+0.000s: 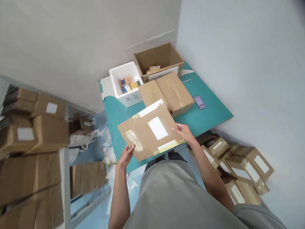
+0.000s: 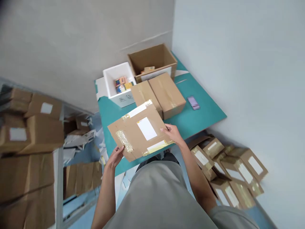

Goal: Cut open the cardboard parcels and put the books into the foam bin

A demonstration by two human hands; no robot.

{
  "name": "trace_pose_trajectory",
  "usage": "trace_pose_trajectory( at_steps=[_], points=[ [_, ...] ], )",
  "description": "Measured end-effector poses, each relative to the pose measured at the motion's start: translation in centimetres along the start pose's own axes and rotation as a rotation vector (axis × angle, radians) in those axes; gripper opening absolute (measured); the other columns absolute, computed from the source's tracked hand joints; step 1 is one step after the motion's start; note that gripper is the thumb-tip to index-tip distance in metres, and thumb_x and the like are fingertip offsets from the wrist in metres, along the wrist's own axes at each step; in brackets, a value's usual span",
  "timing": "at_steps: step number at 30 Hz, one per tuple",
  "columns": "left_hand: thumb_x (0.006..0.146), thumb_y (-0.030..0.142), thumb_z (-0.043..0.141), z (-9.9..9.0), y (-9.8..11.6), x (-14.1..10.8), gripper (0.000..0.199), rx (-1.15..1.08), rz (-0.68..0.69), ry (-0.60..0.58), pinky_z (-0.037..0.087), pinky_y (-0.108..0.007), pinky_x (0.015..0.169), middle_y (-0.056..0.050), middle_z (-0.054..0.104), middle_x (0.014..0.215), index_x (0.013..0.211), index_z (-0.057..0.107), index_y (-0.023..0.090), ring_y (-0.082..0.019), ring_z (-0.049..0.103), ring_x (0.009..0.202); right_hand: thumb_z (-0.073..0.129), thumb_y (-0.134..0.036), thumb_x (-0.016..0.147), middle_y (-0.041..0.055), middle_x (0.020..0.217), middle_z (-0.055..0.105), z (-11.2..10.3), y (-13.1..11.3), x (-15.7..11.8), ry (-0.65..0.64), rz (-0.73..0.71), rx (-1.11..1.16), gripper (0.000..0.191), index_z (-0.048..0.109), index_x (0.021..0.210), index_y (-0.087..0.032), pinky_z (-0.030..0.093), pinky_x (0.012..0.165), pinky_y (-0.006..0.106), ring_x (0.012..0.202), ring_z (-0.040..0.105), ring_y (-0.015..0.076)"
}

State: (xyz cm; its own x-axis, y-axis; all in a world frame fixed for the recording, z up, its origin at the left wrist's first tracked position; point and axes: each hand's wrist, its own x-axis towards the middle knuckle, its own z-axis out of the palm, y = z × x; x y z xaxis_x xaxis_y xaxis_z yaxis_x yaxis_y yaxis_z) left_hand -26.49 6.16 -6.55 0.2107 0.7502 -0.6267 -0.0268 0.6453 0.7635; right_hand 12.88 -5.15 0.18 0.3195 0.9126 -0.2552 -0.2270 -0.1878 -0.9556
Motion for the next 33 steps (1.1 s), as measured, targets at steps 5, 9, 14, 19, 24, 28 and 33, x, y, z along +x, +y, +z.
trace_pose_trajectory(
  at_steps=[5,9,14,19,24,28,33],
  points=[
    [0.051,0.05,0.105,6.9,3.7,3.9,0.062,0.287,-0.102,-0.4,0.064,-0.044,0.098,-0.012,0.082,0.108,0.1,0.078,0.022,-0.036,0.078,0.111,0.085,-0.059,0.08,0.0071,0.113,0.084,-6.3,2.0,-9.5,0.503,-0.042,-0.043,0.05,0.084,0.112,-0.021,0.063,0.091,0.046,0.106,0.077,0.0351],
    [0.052,0.048,0.104,15.2,2.0,5.1,0.061,0.497,-0.169,-0.665,0.065,-0.042,0.094,-0.01,0.083,0.106,0.1,0.078,0.022,-0.034,0.079,0.109,0.086,-0.061,0.078,0.0122,0.122,0.082,-6.4,7.1,-22.5,1.066,-0.037,0.03,0.059,0.08,0.121,-0.021,0.057,0.107,0.052,0.118,0.074,0.0357],
    [0.06,0.036,0.1,25.1,-5.7,0.8,0.051,0.65,-0.258,-0.922,0.066,-0.038,0.096,-0.007,0.083,0.117,0.104,0.078,0.022,-0.034,0.075,0.122,0.088,-0.067,0.075,0.0167,0.127,0.079,3.5,14.7,-39.4,1.575,0.071,0.289,0.078,0.072,0.134,-0.019,0.056,0.11,0.054,0.121,0.073,0.034],
    [0.072,0.021,0.087,28.5,-14.9,-9.9,0.035,0.767,-0.308,-1.154,0.066,-0.035,0.098,-0.006,0.082,0.123,0.106,0.078,0.021,-0.031,0.071,0.131,0.089,-0.066,0.076,0.0174,0.123,0.08,16.5,18.8,-47.3,1.592,0.135,0.579,0.073,0.072,0.13,-0.019,0.058,0.107,0.055,0.113,0.077,0.034],
    [0.073,0.014,0.086,24.5,-23.1,-22.0,0.029,0.955,-0.533,-1.357,0.067,-0.035,0.091,-0.009,0.083,0.115,0.101,0.077,0.018,-0.029,0.077,0.117,0.086,-0.063,0.082,0.0143,0.129,0.079,21.9,21.2,-49.6,1.661,-0.084,0.864,0.061,0.073,0.125,-0.023,0.062,0.104,0.047,0.117,0.077,0.0312],
    [0.073,0.016,0.092,20.2,-29.3,-29.4,0.035,1.158,-0.675,-1.484,0.065,-0.034,0.09,-0.011,0.082,0.116,0.106,0.078,0.018,-0.028,0.079,0.11,0.092,-0.057,0.071,0.01,0.122,0.081,22.4,24.2,-53.7,1.891,-0.254,1.015,0.062,0.071,0.119,-0.025,0.066,0.091,0.041,0.108,0.079,0.0294],
    [0.072,0.015,0.091,17.9,-38.1,-37.7,0.031,1.312,-0.63,-1.411,0.061,-0.031,0.082,-0.011,0.081,0.104,0.098,0.075,0.016,-0.021,0.078,0.091,0.09,-0.049,0.067,0.0085,0.112,0.083,22.8,29.3,-62.8,2.077,-0.31,1.135,0.058,0.071,0.116,-0.024,0.065,0.078,0.035,0.098,0.079,0.0273]
  ],
)
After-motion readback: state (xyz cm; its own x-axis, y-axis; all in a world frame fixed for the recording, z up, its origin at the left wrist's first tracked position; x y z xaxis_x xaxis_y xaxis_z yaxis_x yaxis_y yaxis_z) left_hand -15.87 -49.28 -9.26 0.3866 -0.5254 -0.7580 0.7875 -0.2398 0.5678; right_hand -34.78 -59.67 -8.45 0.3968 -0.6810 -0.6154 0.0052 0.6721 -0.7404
